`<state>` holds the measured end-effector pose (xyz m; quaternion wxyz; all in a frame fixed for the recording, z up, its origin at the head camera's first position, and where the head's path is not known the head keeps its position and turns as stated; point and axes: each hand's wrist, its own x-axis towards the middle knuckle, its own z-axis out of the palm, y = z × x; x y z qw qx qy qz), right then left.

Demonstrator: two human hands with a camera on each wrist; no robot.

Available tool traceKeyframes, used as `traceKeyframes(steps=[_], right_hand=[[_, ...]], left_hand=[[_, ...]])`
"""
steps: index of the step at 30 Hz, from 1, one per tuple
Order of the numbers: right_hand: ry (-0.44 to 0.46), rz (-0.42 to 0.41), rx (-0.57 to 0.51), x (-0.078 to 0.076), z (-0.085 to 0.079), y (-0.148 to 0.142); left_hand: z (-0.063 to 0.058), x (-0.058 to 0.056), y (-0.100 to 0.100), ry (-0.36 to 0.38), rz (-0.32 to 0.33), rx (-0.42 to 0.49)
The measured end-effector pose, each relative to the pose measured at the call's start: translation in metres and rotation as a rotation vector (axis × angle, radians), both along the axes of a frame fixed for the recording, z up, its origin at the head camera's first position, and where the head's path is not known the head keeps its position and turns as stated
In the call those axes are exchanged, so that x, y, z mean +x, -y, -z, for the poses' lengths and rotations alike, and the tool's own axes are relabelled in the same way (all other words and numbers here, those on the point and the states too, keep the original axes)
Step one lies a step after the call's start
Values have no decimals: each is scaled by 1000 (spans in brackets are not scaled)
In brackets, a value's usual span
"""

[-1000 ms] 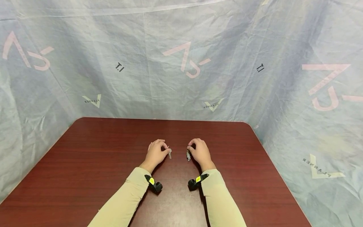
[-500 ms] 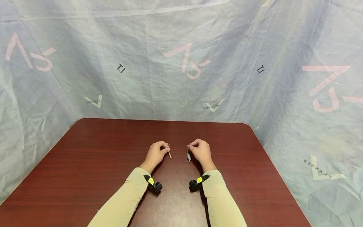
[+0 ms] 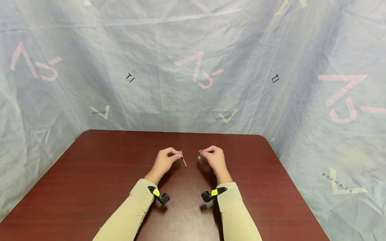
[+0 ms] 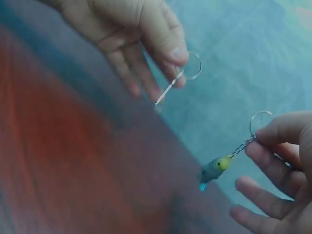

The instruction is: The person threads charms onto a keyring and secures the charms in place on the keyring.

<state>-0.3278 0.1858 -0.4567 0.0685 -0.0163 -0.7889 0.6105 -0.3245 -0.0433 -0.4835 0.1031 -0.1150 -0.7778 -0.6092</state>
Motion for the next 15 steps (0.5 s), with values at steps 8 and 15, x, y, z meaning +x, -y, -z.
traceKeyframes(steps=[8,15], right_hand=[[16,-38,-155,2,-29,13],[-104,-30,-129,13,-58,27]], left_hand=[[-27,3,2,78,88,292],[-52,9,6,55,123,352]])
